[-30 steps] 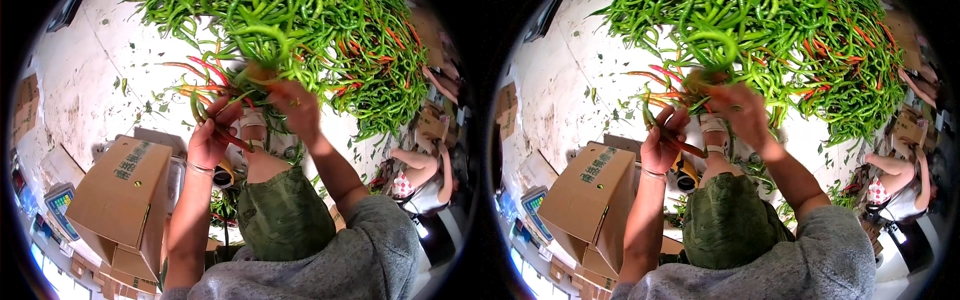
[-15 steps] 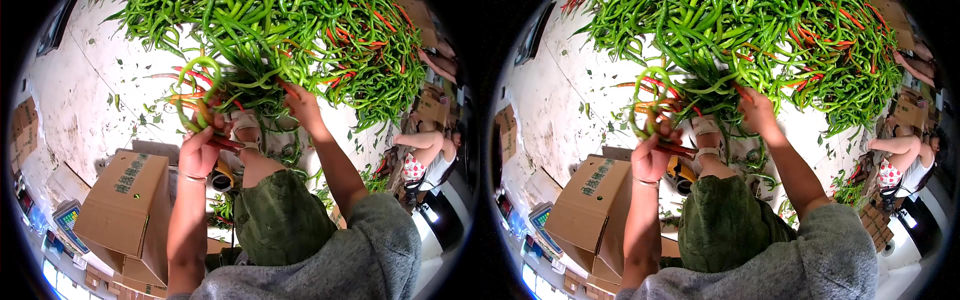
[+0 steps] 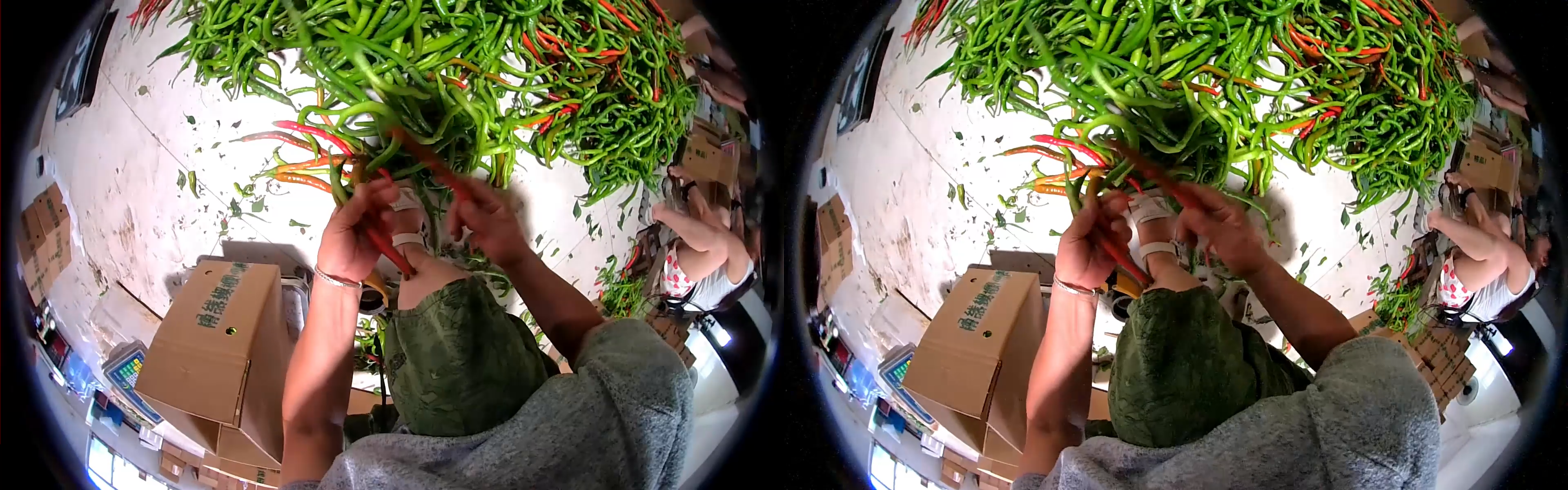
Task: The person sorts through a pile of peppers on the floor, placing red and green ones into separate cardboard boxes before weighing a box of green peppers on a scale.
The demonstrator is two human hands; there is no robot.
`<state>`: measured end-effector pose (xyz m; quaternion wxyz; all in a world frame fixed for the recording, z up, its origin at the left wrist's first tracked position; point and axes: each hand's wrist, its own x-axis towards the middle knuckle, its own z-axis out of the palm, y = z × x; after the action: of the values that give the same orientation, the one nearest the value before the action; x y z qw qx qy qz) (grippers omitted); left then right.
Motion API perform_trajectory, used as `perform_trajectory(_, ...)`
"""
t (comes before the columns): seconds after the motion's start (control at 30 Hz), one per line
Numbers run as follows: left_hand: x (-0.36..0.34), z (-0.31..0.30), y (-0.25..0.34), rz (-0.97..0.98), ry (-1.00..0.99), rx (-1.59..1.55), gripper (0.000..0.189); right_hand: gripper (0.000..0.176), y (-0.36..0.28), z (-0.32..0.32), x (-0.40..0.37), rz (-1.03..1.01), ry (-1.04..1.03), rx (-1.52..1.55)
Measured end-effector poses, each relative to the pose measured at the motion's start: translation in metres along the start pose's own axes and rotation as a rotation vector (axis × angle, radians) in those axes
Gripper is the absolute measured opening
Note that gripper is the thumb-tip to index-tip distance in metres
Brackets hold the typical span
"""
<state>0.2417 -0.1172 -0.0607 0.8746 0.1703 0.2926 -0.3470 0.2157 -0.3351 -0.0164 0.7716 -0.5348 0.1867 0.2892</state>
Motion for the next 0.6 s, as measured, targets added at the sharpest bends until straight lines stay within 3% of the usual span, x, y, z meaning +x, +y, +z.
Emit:
perform_trajectory(0.03, 0.001, 0.003, 0.004, -0.045, -0.036, -0.037, 0.044, 0.041, -0.003, 0.004, 0.003, 0.057, -0.014, -0.125)
perform_trajectory(0.07, -0.001, 0.01, 0.002, 0.013, -0.064, -0.019, 0.053, 0.041, -0.001, 0.006, 0.008, -0.052, -0.07, -0.282)
perform_trajectory(0.13, -0.002, 0.031, -0.002, 0.145, -0.058, 0.019, 0.05, 0.041, 0.005, 0.012, 0.012, -0.258, -0.171, -0.593)
perform_trajectory(0.2, -0.001, 0.025, -0.001, 0.146, -0.207, 0.141, 0.046, 0.027, -0.002, 0.005, 0.017, -0.333, -0.115, -0.627)
perform_trajectory(0.27, 0.002, 0.019, -0.003, 0.211, -0.123, 0.1, 0.043, 0.02, -0.009, -0.024, 0.044, -0.51, -0.035, -0.757)
perform_trajectory(0.33, -0.007, 0.033, 0.0, 0.243, -0.203, 0.081, 0.043, 0.013, -0.03, -0.043, 0.092, -0.651, 0.441, -0.907)
perform_trajectory(0.4, -0.011, 0.04, 0.003, 0.203, -0.337, 0.074, 0.053, 0.015, -0.023, -0.088, 0.162, -0.899, 0.447, -1.137)
perform_trajectory(0.5, -0.012, 0.045, 0.007, 0.137, -0.293, 0.283, 0.06, 0.019, -0.006, -0.104, 0.206, -0.881, 0.14, -1.294)
perform_trajectory(0.53, -0.013, 0.042, 0.006, 0.13, -0.26, 0.287, 0.063, 0.02, -0.003, -0.104, 0.205, -0.892, 0.167, -1.289)
perform_trajectory(0.6, -0.019, 0.038, 0.01, 0.062, -0.173, 0.431, 0.046, 0.022, -0.006, -0.105, 0.205, -0.936, 0.213, -1.287)
